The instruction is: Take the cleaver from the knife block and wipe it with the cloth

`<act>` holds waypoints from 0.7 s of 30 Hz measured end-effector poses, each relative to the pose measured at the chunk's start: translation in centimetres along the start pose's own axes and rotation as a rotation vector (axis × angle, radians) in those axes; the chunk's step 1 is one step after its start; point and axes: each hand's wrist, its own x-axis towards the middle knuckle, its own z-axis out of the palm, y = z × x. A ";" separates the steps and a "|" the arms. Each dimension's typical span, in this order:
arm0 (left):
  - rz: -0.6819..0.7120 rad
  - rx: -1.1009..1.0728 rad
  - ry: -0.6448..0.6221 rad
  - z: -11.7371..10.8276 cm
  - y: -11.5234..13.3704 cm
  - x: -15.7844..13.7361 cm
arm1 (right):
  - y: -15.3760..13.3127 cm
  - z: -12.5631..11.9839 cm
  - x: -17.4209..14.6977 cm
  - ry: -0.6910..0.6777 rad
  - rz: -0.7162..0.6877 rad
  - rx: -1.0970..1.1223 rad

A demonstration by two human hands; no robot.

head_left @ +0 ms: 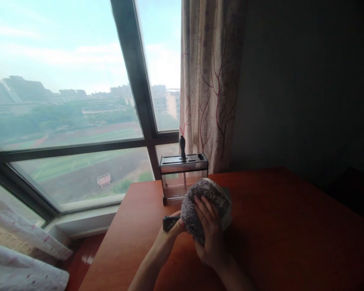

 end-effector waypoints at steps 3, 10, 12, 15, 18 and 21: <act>-0.004 0.019 -0.025 -0.3 -0.2 0.0 | 0.2 -0.4 0.2 -0.006 -0.005 0.005; -0.014 0.117 0.010 -0.4 0.1 -0.2 | 2.7 -1.2 0.7 0.109 0.186 -0.024; -0.006 0.118 0.015 -0.2 0.3 -0.2 | 4.0 -1.4 0.6 0.167 0.244 -0.040; -0.006 0.083 0.020 -0.1 0.6 -0.3 | 5.7 -1.8 0.4 0.269 0.300 -0.068; -0.002 0.052 0.010 -0.3 0.8 -0.3 | 6.6 -2.1 0.3 0.369 0.335 -0.078; 0.001 0.023 0.008 -0.8 0.8 -0.1 | 7.0 -2.4 0.1 0.423 0.410 -0.018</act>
